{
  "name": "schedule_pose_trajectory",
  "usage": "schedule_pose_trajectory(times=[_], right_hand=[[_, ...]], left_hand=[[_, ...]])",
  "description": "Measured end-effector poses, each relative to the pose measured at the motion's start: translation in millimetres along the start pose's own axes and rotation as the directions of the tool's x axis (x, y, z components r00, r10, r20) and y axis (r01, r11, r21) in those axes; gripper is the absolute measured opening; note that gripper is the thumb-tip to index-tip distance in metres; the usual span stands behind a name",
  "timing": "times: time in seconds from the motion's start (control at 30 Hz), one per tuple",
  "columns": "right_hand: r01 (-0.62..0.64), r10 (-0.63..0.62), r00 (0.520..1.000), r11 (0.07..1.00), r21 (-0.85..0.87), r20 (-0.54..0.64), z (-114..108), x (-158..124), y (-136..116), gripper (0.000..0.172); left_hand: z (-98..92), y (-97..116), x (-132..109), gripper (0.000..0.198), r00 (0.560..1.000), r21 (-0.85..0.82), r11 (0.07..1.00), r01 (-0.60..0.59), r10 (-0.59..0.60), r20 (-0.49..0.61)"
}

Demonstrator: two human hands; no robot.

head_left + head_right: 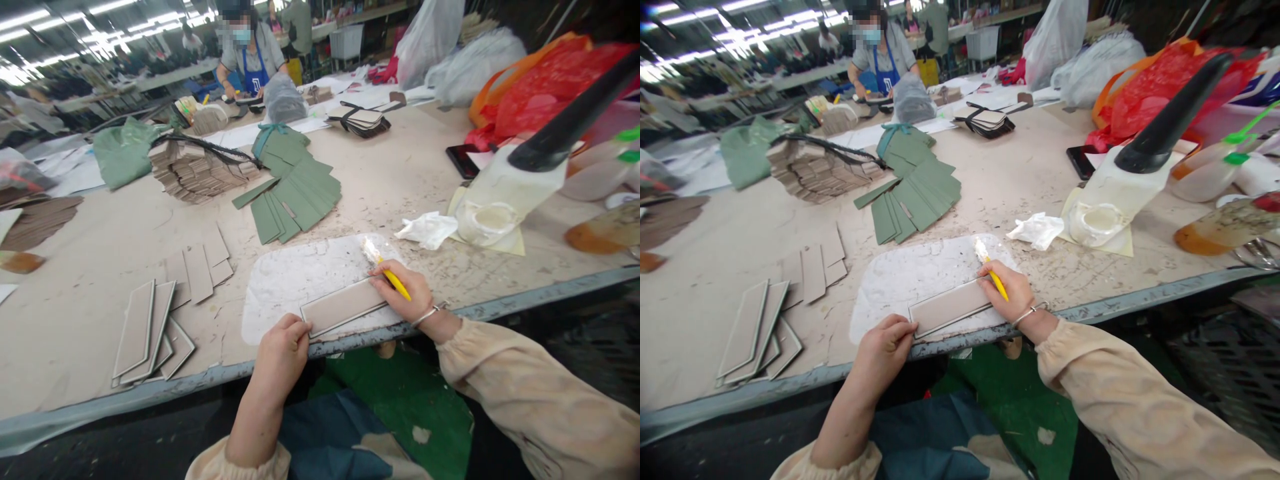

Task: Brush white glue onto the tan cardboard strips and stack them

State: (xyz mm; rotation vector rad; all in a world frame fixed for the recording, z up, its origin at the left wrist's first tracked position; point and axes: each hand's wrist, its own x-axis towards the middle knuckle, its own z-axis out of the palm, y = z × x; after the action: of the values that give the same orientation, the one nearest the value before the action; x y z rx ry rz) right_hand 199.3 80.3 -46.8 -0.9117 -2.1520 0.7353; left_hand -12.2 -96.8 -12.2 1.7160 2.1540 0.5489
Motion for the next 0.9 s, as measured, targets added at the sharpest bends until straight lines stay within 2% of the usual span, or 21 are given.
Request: schedule_pose_trajectory(times=[0.53,0.73,0.9], right_hand=[[0.157,-0.157,0.988,0.980,-0.119,0.009,-2,1,-6,0.008],[0.185,-0.183,0.983,0.974,-0.129,0.020,0,2,-3,0.008],[0.160,-0.153,0.986,0.976,-0.147,0.059,1,1,-2,0.009]], left_hand=[[0.0,4,0,0.021,1.000,0.080,0.997,0.015,-0.016,0.009],[3.6,7,-1,0.021,0.993,0.220,0.973,-0.073,0.092,-0.080],[3.5,15,-1,0.021,0.985,0.392,0.909,-0.138,0.168,-0.045]])
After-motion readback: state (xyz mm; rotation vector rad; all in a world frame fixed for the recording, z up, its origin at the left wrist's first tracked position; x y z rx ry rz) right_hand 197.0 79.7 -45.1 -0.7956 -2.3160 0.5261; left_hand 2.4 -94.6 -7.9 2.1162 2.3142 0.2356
